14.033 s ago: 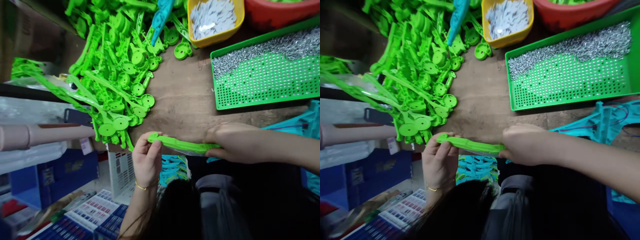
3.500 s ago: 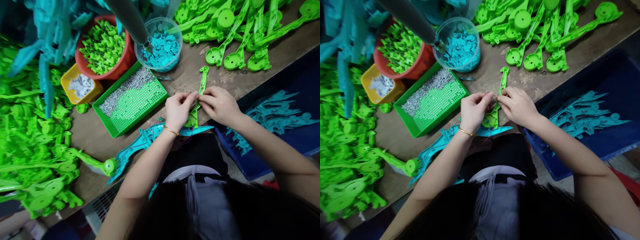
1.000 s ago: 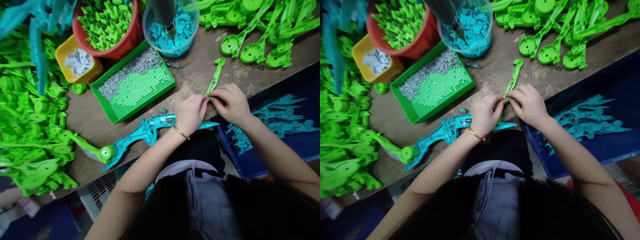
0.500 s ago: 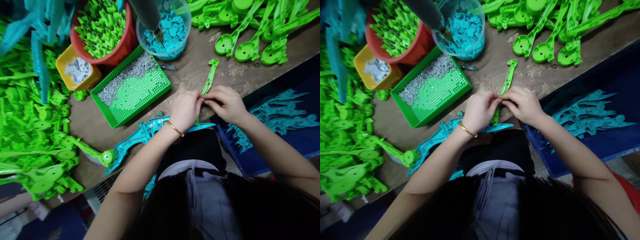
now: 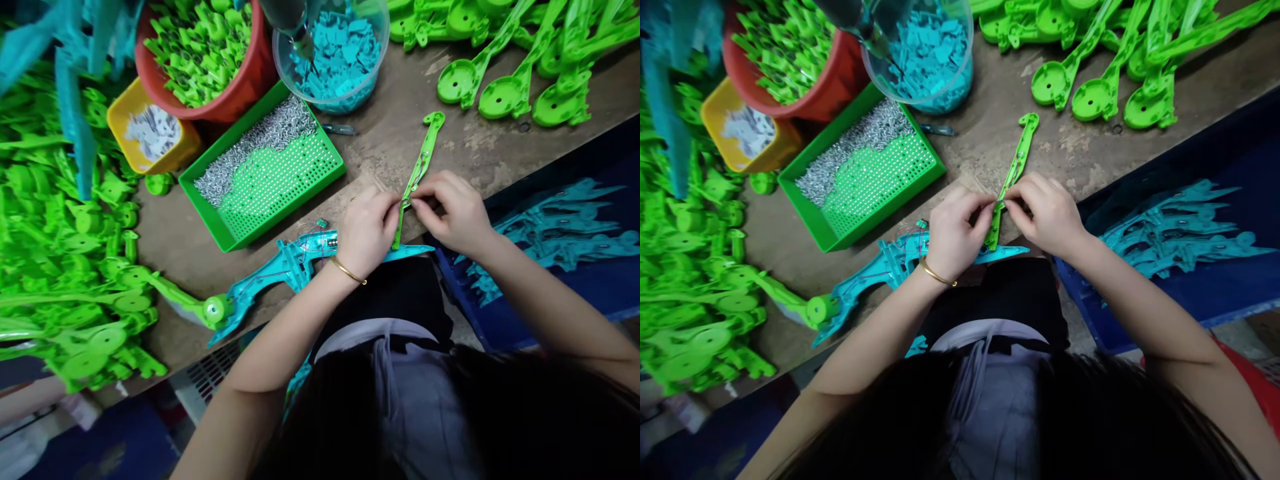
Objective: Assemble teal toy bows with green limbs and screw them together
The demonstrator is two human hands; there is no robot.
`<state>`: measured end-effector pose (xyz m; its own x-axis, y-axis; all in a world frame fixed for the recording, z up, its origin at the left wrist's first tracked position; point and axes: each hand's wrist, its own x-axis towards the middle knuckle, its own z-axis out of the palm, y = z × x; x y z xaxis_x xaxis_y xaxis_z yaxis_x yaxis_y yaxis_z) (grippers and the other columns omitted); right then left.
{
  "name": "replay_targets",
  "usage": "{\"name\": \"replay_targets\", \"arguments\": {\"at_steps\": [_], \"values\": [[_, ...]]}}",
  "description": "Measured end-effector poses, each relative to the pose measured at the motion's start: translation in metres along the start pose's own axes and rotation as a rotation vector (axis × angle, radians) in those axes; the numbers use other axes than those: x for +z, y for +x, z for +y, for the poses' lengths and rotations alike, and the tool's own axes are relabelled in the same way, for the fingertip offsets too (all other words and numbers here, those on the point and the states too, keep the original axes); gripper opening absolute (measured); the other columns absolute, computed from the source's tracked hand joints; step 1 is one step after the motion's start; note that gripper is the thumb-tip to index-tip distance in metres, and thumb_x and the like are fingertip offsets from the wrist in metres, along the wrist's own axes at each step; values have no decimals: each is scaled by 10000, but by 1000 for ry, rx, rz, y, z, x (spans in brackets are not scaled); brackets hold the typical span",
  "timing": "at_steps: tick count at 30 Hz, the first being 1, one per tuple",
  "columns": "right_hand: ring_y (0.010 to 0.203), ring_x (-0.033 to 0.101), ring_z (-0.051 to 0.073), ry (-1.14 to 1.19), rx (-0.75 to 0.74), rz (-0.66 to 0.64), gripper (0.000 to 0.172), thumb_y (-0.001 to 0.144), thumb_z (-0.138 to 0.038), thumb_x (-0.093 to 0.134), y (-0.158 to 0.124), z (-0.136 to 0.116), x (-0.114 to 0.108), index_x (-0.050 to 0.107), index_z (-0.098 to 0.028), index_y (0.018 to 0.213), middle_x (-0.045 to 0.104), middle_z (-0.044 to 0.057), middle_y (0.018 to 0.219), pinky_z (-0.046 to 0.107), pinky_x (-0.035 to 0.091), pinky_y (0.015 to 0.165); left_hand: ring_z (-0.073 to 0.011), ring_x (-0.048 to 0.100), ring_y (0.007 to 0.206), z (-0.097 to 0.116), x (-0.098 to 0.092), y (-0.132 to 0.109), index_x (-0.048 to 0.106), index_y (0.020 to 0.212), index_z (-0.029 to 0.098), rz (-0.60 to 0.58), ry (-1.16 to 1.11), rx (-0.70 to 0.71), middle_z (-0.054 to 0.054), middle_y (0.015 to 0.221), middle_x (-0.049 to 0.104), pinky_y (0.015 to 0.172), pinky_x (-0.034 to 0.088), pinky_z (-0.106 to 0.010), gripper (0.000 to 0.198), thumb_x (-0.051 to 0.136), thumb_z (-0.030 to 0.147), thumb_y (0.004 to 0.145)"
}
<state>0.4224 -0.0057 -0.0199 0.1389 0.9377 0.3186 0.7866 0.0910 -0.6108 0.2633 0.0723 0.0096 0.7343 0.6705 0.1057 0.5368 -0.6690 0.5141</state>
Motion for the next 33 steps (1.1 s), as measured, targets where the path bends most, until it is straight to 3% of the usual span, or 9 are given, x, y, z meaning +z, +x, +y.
{"name": "replay_targets", "arguments": {"at_steps": [9, 19, 24, 28, 33], "values": [[780, 574, 221, -122, 54, 7, 179, 917, -332, 452, 5, -4, 6, 575, -210, 875, 602, 82, 850, 364, 463, 698, -192, 586, 949, 2, 7, -12, 666, 1055, 175, 37, 82, 84, -72, 1014, 668, 858, 435, -308, 259, 432, 255, 977], [727, 570, 206, -202, 97, 14, 143, 895, -303, 490, 11, -9, 3, 573, -196, 847, 595, 69, 807, 340, 441, 649, -198, 601, 963, 3, 9, -10, 646, 1109, 167, -17, 146, 106, -88, 1065, 680, 838, 419, -316, 295, 390, 254, 992], [754, 568, 213, -374, 97, -108, 216, 926, -291, 425, 14, -16, -1, 595, -170, 873, 607, 91, 850, 339, 430, 666, -208, 590, 958, 0, 10, -7, 647, 1044, 147, -51, 149, 153, -93, 1054, 677, 844, 430, -335, 297, 370, 242, 993], [777, 560, 222, -507, -6, -231, 274, 947, -241, 376, 15, -27, -8, 631, -153, 896, 628, 108, 847, 345, 403, 679, -202, 584, 940, -1, 10, -6, 646, 1035, 136, -48, 142, 181, -97, 1031, 674, 832, 440, -326, 307, 353, 219, 991], [817, 565, 243, -524, -58, -358, 346, 952, -170, 326, 6, -33, -18, 629, -87, 1097, 641, 144, 911, 370, 386, 678, -197, 580, 926, -2, 9, -7, 644, 1067, 118, 2, 104, 200, -92, 1009, 681, 859, 446, -322, 298, 374, 211, 985]]}}
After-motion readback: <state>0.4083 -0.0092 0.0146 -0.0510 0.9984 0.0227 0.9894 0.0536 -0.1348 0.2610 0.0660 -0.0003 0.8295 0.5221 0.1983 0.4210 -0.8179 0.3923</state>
